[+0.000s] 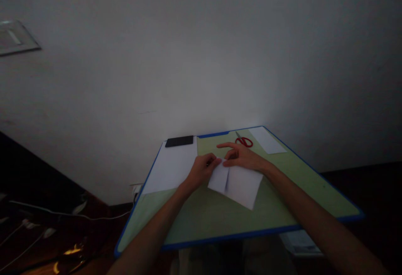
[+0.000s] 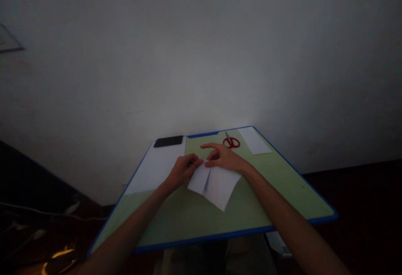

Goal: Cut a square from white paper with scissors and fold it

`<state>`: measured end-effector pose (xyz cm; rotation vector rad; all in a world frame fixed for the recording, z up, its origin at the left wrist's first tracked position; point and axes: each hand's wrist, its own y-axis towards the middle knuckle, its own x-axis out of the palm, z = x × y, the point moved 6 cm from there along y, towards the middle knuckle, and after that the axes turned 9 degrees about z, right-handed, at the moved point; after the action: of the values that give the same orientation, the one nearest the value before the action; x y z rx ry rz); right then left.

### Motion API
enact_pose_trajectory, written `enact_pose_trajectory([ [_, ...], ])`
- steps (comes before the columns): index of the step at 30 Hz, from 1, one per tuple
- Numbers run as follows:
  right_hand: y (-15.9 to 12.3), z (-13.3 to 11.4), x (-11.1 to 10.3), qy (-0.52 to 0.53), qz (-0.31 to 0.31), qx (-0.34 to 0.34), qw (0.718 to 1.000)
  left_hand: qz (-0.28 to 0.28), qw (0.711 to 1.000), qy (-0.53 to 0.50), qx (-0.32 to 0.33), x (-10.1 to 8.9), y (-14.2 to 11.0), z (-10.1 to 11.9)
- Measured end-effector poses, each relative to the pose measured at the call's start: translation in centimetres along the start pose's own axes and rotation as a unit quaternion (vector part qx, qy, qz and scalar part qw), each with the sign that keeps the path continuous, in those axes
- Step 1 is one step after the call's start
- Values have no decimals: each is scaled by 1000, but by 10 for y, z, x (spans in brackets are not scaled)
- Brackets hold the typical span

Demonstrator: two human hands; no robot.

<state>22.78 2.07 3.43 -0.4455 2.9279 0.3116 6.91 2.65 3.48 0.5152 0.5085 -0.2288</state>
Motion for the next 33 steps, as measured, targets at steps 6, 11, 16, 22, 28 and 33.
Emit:
enact_pose_trajectory([
  [6, 0, 1, 1, 4, -3, 1, 1000, 18, 998, 42, 41, -2, -2, 9],
  [11, -1, -1, 3, -4, -16, 1, 1000, 1, 999, -19, 30, -1, -3, 9],
  [16, 3, 4, -4, 24, 18, -4, 1000, -13, 998, -39, -39, -2, 1, -3],
  [22, 8, 11, -14, 13, 81, 8, 997, -117, 973, -142, -139, 5, -4, -13],
  [28, 8, 6, -10, 41, 70, 5, 997, -141, 952, -213, -170, 11, -7, -18],
  [33, 13, 8, -20, 99, 132, 30, 986, -79, 961, -219, -150, 4, -2, -15],
])
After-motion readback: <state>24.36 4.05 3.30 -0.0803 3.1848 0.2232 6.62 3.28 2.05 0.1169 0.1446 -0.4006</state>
